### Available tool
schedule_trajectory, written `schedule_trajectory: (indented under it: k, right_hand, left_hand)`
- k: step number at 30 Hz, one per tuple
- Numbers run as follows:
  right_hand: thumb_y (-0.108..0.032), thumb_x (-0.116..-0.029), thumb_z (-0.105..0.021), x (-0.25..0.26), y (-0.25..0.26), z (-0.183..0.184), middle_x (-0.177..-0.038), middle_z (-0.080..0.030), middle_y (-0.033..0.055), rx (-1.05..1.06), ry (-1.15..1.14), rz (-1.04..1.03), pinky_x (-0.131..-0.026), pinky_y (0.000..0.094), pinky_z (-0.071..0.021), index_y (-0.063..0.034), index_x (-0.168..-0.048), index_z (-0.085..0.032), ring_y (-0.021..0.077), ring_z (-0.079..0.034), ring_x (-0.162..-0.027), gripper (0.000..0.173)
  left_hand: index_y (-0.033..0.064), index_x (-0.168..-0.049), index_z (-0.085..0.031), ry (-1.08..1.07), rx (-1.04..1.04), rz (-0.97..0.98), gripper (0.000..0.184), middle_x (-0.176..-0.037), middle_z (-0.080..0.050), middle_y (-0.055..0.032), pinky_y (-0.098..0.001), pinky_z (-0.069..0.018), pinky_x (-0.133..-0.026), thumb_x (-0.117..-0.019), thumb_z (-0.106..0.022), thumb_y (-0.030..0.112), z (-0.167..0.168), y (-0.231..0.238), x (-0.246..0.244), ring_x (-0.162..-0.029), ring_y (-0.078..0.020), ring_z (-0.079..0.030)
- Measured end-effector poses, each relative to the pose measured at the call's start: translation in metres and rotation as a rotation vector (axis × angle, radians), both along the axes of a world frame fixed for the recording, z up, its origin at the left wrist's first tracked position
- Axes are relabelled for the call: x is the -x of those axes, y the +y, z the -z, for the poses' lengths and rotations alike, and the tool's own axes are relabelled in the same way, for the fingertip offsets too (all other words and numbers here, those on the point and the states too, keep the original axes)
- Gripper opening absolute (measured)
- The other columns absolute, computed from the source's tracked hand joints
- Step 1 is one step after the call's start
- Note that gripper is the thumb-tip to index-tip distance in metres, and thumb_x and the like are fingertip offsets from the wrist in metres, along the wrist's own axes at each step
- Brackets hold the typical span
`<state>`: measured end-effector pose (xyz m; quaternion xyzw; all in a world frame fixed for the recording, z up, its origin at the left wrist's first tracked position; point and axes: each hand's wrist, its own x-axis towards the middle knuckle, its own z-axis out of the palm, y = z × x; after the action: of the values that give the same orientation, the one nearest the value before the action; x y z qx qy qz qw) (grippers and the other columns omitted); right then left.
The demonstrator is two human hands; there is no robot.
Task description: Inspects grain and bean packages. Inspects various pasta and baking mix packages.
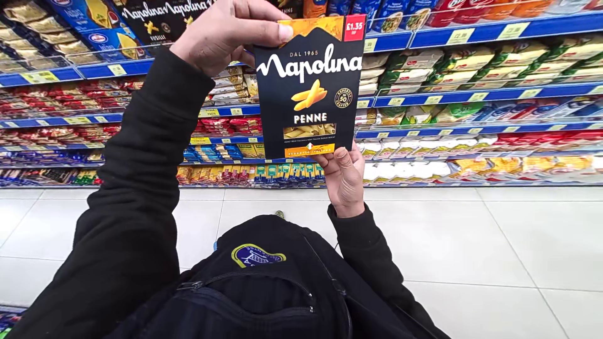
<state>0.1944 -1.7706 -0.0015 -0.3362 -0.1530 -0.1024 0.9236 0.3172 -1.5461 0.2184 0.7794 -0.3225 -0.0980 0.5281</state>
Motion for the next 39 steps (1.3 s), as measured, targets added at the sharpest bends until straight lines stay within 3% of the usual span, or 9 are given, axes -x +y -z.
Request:
schedule_trajectory:
  k: [9,18,39]
  right_hand:
    - [-0.021,-0.0933,-0.076,-0.001,-0.001,0.004,-0.121,-0.067,0.0224,-0.011,0.012,0.0,-0.092,0.0461,-0.0617,-0.0003,-0.14,-0.047,0.0318,-0.073,-0.101,0.059]
    - [-0.022,-0.0921,-0.077,-0.003,-0.006,0.008,-0.121,-0.067,0.022,-0.019,0.021,0.0,-0.09,0.0462,-0.0625,-0.0007,-0.14,-0.047,0.0317,-0.073,-0.099,0.06]
    - [-0.022,-0.0911,-0.078,-0.005,-0.022,0.012,-0.12,-0.067,0.0211,-0.029,0.018,0.015,-0.089,0.0457,-0.0628,-0.0019,-0.139,-0.049,0.0306,-0.073,-0.099,0.059]
  left_hand:
    - [0.0089,-0.12,-0.072,-0.025,-0.032,0.049,0.026,-0.106,-0.075,-0.0036,-0.0287,-0.0647,-0.071,-0.1014,-0.062,0.024,0.003,-0.001,-0.002,-0.093,-0.0132,-0.074]
    - [0.0079,-0.118,-0.071,-0.012,-0.018,0.048,0.024,-0.104,-0.075,-0.0035,-0.0279,-0.0644,-0.069,-0.1015,-0.061,0.022,0.008,-0.005,-0.006,-0.088,-0.0124,-0.074]
    - [0.0074,-0.119,-0.071,-0.01,-0.041,0.099,0.024,-0.104,-0.075,-0.0037,-0.029,-0.065,-0.072,-0.1024,-0.06,0.021,0.007,-0.026,-0.01,-0.09,-0.0127,-0.074]
